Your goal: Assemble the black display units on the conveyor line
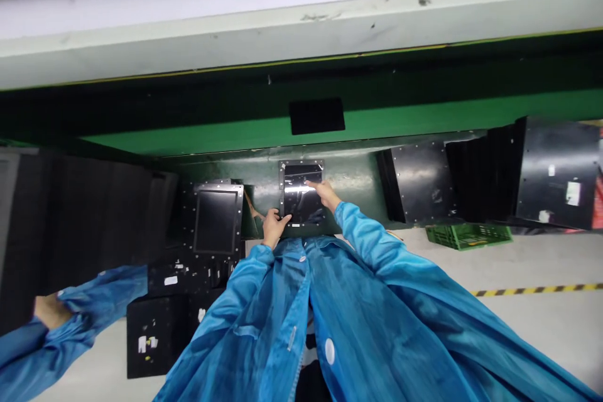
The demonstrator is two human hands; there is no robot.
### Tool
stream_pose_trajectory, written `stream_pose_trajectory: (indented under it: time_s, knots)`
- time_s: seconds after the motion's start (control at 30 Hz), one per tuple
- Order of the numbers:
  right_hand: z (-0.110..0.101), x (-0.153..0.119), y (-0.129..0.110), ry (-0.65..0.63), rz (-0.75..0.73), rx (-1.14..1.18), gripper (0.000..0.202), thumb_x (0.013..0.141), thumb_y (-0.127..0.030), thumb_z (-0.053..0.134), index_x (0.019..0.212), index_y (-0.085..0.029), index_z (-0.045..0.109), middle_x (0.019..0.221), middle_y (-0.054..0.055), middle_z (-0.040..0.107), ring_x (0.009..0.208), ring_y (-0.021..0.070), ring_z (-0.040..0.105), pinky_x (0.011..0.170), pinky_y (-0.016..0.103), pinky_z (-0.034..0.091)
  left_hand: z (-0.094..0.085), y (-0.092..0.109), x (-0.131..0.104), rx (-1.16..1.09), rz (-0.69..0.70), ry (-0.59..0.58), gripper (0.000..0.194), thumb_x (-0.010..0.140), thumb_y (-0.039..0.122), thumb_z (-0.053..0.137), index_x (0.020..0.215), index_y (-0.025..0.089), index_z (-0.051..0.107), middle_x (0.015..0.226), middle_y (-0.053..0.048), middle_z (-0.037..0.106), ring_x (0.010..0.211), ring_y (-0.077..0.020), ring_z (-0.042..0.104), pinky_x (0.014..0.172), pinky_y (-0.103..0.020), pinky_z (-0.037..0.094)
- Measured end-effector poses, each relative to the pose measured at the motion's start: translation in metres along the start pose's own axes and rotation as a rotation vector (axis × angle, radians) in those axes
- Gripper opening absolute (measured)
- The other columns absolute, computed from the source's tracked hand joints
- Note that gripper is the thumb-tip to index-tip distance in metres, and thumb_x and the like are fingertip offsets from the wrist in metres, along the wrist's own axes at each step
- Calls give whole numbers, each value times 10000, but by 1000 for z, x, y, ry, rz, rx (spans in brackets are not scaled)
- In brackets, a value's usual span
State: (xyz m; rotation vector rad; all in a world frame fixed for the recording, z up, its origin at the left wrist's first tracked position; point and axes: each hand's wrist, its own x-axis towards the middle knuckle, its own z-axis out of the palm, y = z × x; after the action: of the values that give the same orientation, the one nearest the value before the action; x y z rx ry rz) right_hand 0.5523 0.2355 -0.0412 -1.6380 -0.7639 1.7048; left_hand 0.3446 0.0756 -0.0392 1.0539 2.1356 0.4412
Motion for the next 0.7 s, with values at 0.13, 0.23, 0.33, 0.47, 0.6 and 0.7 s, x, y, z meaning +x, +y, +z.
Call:
stream_pose_trajectory:
  time_s: [0.13,0.23,0.33,0.47,0.6,0.7]
  knots:
    - [5,0,-1,-47,30,10,436,609,-463,984,785,-187,696,762,28,750,865,228,710,849,340,549,-1,2,9,47,5,-59,426,837,455,875,1115,193,688,958,-64,771,955,-255,750,867,-335,521]
    - [5,-1,-3,-53,62,28,384,643,-411,969,798,-188,697,769,33,755,821,220,705,794,332,557,-5,1,11,39,17,-77,380,852,437,864,1091,193,699,931,-58,780,905,-239,748,822,-315,513]
    - [7,-1,-4,-7,84,22,377,674,-419,954,820,-187,694,801,44,768,817,222,708,789,337,571,-8,1,11,73,25,-97,342,874,432,851,1072,197,701,921,-60,793,908,-241,756,811,-310,506]
    - [12,-7,-6,140,-26,-194,383,741,-413,911,985,-175,735,989,86,805,959,248,740,916,365,576,-10,6,11,185,18,-128,278,912,445,820,1022,220,700,928,-63,810,967,-266,771,829,-321,493]
    - [-4,-29,1,332,-253,-611,520,855,-368,813,1327,-184,694,1344,157,743,1293,306,667,1126,428,501,-12,12,11,271,-7,-135,268,929,467,799,996,233,685,975,-69,824,1022,-278,773,833,-323,481]
    - [-28,-55,17,322,-213,-869,533,893,-403,805,1364,-186,681,1392,180,717,1320,325,662,1106,413,505,-18,17,10,317,27,-179,276,930,481,788,993,241,666,961,-64,824,1028,-279,773,831,-320,478]
